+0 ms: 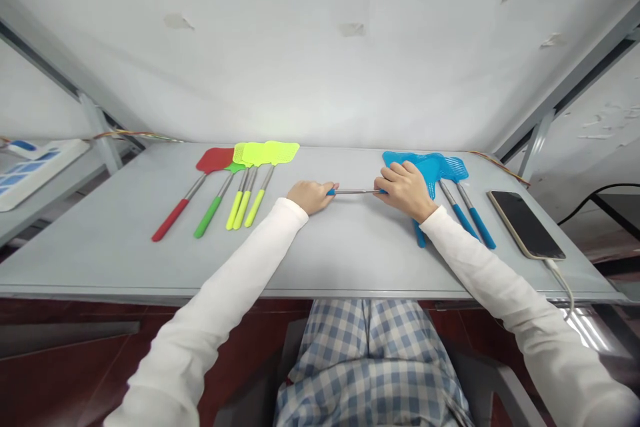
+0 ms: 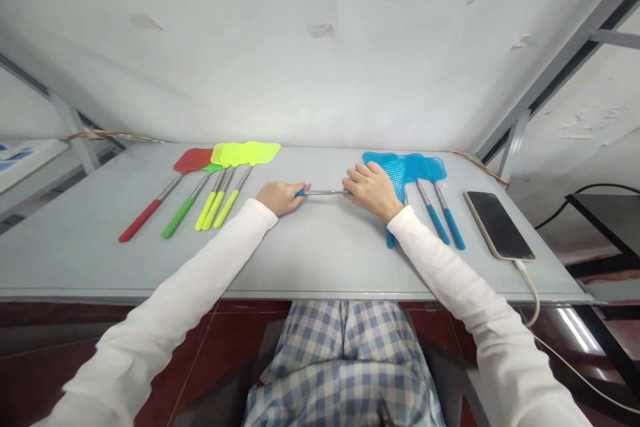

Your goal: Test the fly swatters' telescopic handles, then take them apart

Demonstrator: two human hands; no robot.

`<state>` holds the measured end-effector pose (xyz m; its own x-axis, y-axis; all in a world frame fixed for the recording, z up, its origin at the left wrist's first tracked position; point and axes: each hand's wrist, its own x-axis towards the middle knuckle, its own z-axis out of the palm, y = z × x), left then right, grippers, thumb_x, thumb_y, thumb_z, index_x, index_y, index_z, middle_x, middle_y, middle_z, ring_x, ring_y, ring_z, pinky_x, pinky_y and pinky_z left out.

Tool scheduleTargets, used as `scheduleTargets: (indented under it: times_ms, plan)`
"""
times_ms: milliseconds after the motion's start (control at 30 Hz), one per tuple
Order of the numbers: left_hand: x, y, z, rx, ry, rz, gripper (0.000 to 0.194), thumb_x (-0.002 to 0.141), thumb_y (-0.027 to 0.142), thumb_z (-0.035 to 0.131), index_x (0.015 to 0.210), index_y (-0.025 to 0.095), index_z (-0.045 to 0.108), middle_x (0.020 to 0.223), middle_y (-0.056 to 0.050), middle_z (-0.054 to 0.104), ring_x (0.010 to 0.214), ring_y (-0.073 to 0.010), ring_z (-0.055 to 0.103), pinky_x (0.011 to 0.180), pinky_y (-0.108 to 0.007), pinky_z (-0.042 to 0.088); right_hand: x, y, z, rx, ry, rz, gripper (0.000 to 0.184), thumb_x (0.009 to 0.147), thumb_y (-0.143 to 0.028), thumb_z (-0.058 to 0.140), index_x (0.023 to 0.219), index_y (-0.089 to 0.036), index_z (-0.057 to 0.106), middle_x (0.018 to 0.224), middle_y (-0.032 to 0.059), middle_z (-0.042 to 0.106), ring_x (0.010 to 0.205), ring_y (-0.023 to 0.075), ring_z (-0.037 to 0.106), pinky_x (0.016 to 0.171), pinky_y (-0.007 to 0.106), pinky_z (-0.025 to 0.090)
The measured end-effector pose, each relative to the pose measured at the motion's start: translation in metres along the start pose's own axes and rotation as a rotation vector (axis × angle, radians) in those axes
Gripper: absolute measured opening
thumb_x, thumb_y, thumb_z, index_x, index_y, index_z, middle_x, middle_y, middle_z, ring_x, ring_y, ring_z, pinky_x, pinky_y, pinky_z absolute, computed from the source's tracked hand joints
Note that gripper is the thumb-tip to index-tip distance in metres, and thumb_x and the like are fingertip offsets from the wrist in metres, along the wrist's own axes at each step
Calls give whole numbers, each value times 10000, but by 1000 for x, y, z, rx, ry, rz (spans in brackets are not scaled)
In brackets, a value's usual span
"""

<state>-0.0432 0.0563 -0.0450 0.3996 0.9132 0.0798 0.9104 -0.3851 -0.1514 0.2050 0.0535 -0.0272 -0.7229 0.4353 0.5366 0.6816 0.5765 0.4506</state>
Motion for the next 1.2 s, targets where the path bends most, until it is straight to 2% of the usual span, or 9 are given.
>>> scheduleTargets:
  times_ms: [133,200,367,500,667,800,933,1033,1200]
  plan:
    - [-2,9,-2,-34,10,-29,482,961,419,280,1079,182,682,852,-155,724,810,-277,685,680,-337,438,0,3,-3,-23,30,12,228,893,-225,500,706,-200,629,678,38,547,731,183,391,656,338,170]
    - [-2,9,-3,-52,17,-51,482,957,440,285,1081,201,684,857,-145,723,820,-273,683,680,-332,433,0,4,-3,-33,0,31,226,909,-248,492,737,-201,631,713,44,559,757,189,404,665,337,181]
    - [0,4,-3,-90,16,-94,472,938,481,302,1038,239,695,871,-121,725,836,-278,678,660,-329,414,-2,5,-2,-83,-125,70,213,916,-360,507,868,-193,631,895,82,604,860,215,442,760,343,251]
    - [0,2,-3,-92,-2,-108,451,926,481,312,1020,256,691,878,-104,726,844,-276,675,649,-329,402,-6,7,0,-84,-117,101,294,927,-451,463,913,-198,612,1016,102,600,939,234,460,856,369,272]
    - [1,1,-1,-105,-7,-115,395,908,485,358,957,252,673,876,-87,723,839,-271,671,649,-323,394,-10,8,5,-20,-120,122,246,934,-401,458,957,-201,598,1153,113,581,1069,248,460,934,385,271]
    - [0,1,-3,-189,10,-111,394,894,543,394,986,245,636,831,-66,712,797,-250,664,651,-303,399,-11,9,7,31,-143,168,211,924,-355,479,992,-195,599,1222,133,562,1167,265,441,981,406,265]
    - [-3,-1,-3,-298,-11,-27,417,900,587,378,1054,260,586,832,-26,705,751,-209,656,633,-266,390,-12,10,5,78,-173,196,193,915,-296,485,1035,-200,602,1293,140,533,1251,269,412,1030,437,261]
    - [-7,-5,-1,-321,-27,24,401,909,580,371,1080,277,571,882,-12,712,770,-189,655,632,-248,382,-13,9,5,129,-197,186,192,915,-294,483,1023,-217,621,1339,128,514,1308,271,378,1063,467,256]
    - [-16,-7,-6,-360,21,6,398,912,558,375,1036,267,615,954,-14,717,830,-181,647,652,-250,384,-12,6,2,177,-211,130,226,945,-300,433,998,-218,638,1371,111,504,1389,257,312,1116,485,228]
